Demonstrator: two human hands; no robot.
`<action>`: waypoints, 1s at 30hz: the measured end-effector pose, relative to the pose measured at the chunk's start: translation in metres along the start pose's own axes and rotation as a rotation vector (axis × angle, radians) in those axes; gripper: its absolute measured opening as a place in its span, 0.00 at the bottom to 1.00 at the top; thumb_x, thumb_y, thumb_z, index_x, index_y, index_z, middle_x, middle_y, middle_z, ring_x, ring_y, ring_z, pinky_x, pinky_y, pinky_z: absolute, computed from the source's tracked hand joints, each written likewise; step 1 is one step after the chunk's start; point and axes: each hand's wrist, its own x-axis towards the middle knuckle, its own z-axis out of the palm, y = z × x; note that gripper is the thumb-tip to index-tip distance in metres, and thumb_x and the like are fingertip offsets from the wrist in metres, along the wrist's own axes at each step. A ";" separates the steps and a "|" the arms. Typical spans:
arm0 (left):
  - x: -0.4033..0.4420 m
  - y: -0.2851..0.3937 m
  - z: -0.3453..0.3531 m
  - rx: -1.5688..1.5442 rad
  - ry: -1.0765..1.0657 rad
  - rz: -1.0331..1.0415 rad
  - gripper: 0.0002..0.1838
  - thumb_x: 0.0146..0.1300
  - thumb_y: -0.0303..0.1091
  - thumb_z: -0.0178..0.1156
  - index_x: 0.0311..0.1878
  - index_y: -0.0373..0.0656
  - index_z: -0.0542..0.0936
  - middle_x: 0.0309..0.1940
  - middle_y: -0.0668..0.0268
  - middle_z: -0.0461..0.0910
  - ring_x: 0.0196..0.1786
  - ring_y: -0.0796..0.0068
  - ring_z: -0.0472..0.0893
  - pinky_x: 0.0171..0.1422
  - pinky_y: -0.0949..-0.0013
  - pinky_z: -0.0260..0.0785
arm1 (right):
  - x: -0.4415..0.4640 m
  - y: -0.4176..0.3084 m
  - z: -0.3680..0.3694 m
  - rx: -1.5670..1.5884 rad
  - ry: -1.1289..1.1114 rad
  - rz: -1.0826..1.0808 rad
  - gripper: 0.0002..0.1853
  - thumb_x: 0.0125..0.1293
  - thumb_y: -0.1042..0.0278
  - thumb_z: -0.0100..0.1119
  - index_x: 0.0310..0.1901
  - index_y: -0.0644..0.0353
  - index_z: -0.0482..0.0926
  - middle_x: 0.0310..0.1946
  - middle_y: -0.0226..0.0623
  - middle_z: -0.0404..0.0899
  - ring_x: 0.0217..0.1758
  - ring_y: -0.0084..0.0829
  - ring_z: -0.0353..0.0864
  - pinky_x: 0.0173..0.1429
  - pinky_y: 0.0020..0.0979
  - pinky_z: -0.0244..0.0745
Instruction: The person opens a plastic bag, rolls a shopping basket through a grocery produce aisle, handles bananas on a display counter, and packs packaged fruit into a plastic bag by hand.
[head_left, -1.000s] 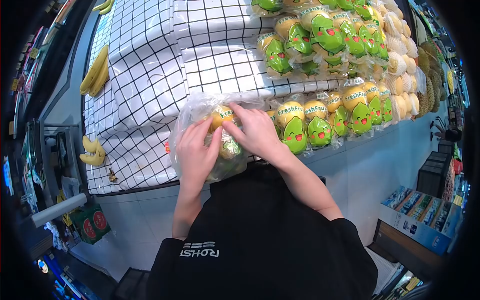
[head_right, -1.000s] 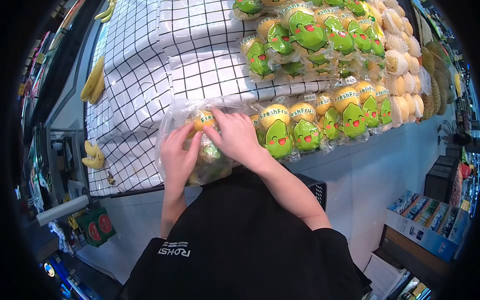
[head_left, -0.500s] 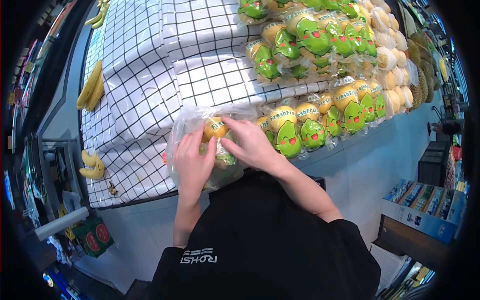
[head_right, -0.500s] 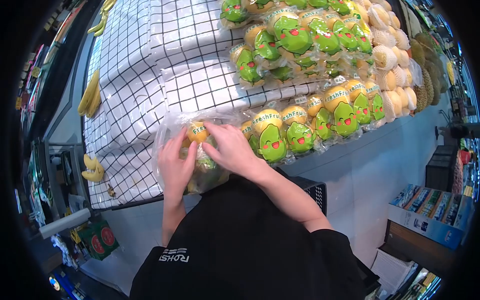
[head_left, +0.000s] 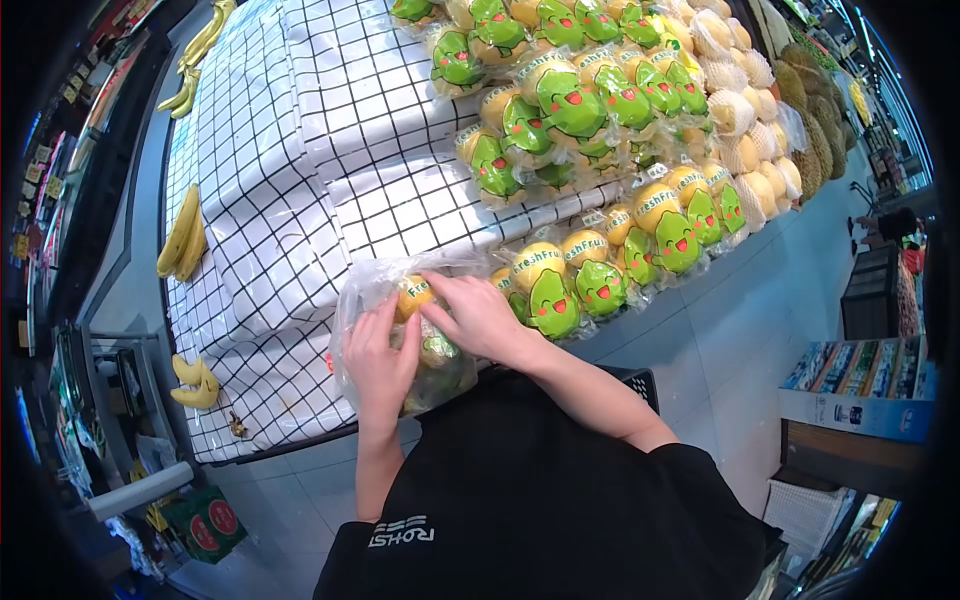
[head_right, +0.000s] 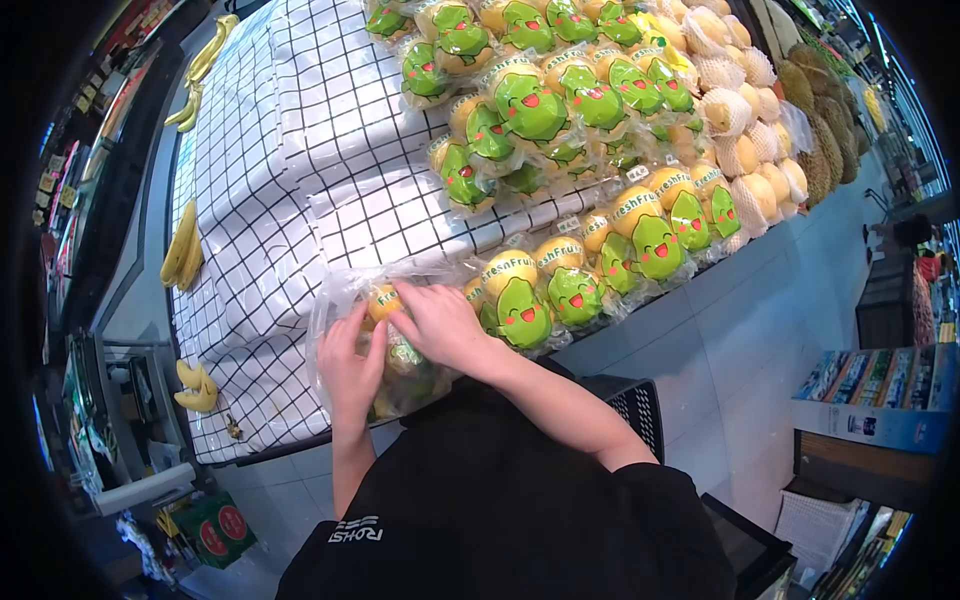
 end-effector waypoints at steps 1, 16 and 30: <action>0.000 -0.001 0.001 -0.001 -0.002 0.005 0.19 0.59 0.36 0.66 0.53 0.41 0.81 0.41 0.62 0.84 0.45 0.62 0.81 0.50 0.61 0.69 | 0.000 0.000 0.000 0.000 0.005 0.002 0.26 0.66 0.59 0.59 0.60 0.67 0.73 0.43 0.52 0.82 0.48 0.51 0.80 0.52 0.46 0.73; 0.000 0.003 -0.001 -0.001 0.036 0.058 0.19 0.59 0.37 0.66 0.52 0.41 0.82 0.36 0.59 0.82 0.40 0.60 0.80 0.48 0.60 0.67 | -0.020 0.004 0.011 0.009 0.159 -0.124 0.26 0.69 0.57 0.54 0.61 0.69 0.71 0.53 0.55 0.78 0.55 0.51 0.77 0.59 0.46 0.69; -0.001 -0.003 0.003 0.037 -0.014 0.085 0.20 0.59 0.39 0.67 0.53 0.41 0.81 0.44 0.60 0.84 0.46 0.61 0.81 0.52 0.60 0.67 | -0.045 -0.011 -0.008 0.014 0.147 -0.069 0.26 0.71 0.58 0.52 0.62 0.70 0.69 0.57 0.54 0.74 0.63 0.51 0.72 0.67 0.47 0.63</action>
